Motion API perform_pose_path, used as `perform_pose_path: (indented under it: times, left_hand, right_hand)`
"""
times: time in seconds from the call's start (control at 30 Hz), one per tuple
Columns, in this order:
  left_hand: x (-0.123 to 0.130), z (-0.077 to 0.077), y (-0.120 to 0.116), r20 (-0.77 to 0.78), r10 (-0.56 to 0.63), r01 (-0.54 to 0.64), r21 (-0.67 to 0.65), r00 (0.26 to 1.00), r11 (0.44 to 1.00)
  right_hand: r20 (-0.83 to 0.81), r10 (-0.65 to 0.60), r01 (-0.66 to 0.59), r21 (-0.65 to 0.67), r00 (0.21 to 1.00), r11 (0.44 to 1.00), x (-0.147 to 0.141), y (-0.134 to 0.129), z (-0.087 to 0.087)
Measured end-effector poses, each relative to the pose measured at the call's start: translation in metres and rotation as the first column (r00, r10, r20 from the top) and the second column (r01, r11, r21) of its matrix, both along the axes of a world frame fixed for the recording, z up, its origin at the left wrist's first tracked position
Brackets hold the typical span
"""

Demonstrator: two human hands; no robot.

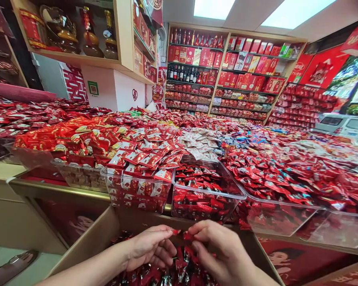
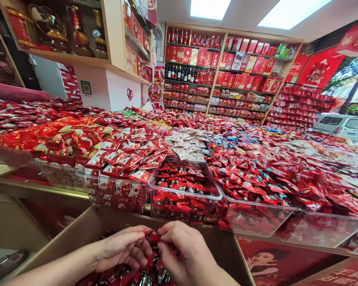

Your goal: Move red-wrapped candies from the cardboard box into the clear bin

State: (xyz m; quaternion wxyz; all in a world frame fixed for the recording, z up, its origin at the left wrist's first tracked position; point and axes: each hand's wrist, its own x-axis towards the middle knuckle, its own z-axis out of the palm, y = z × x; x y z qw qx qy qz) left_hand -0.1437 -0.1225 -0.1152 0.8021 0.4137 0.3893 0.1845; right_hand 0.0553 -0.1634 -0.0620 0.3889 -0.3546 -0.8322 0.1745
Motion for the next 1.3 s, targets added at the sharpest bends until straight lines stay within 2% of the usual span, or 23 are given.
perform_pose_path:
  times: [0.07,0.13,0.23,0.33,0.4,0.5,0.6,0.8,0.9,1.03,1.17,1.23,1.27,1.3]
  left_hand:
    - [-0.001,-0.004,0.001,-0.039,-0.006,0.006,0.002,0.999,1.000]
    - [-0.002,-0.008,0.001,-0.064,-0.025,0.025,-0.005,0.998,1.000]
    - [-0.002,-0.014,0.000,-0.077,-0.066,0.067,0.002,0.995,0.998]
    - [-0.003,-0.019,-0.001,-0.090,-0.117,0.119,0.011,0.989,0.993]
    - [-0.004,-0.022,0.000,-0.101,-0.143,0.145,0.007,0.984,0.989]
    - [-0.006,-0.026,0.000,-0.128,-0.167,0.169,0.003,0.978,0.986]
    - [-0.006,-0.027,0.001,-0.162,-0.191,0.194,0.004,0.968,0.981]
    - [-0.007,-0.026,0.001,-0.129,-0.218,0.219,-0.004,0.967,0.976]
    - [-0.008,-0.027,0.002,-0.142,-0.217,0.217,-0.015,0.966,0.976]
    - [-0.006,-0.028,0.001,-0.191,-0.214,0.216,-0.009,0.958,0.976]
    - [-0.003,-0.030,0.000,-0.273,-0.203,0.214,0.011,0.940,0.977]
    - [-0.004,-0.032,-0.001,-0.390,-0.204,0.261,0.099,0.898,0.960]
    - [-0.006,-0.033,-0.001,-0.471,-0.200,0.317,0.182,0.859,0.931]
    - [-0.009,-0.035,-0.001,-0.558,-0.189,0.396,0.277,0.808,0.875]
  right_hand:
    - [-0.126,-0.113,0.120,0.052,0.986,0.991,0.007,0.006,0.029]
    - [-0.173,-0.215,0.234,0.092,0.961,0.968,0.013,0.021,0.055]
    - [-0.039,-0.268,0.270,0.076,0.963,0.960,0.016,0.058,0.073]
    - [0.214,-0.172,0.202,-0.128,0.962,0.971,0.009,0.097,0.071]
    - [0.332,-0.106,0.180,-0.199,0.937,0.963,0.002,0.117,0.067]
    - [0.434,-0.122,0.191,-0.118,0.892,0.975,-0.009,0.135,0.063]
    - [0.509,-0.127,0.188,-0.071,0.852,0.980,-0.015,0.142,0.059]
    - [0.559,0.011,0.083,-0.142,0.829,0.986,-0.017,0.143,0.047]
    - [0.590,-0.023,0.125,-0.132,0.807,0.983,-0.019,0.145,0.046]
    - [0.602,-0.096,0.153,-0.044,0.793,0.987,-0.022,0.148,0.047]
    - [0.597,-0.101,0.147,-0.027,0.796,0.989,-0.022,0.149,0.046]
    - [0.581,-0.107,0.143,-0.016,0.807,0.990,-0.020,0.148,0.045]
    - [0.565,-0.114,0.141,-0.004,0.817,0.990,-0.019,0.148,0.045]
    - [0.545,-0.121,0.137,0.012,0.830,0.991,-0.019,0.147,0.046]
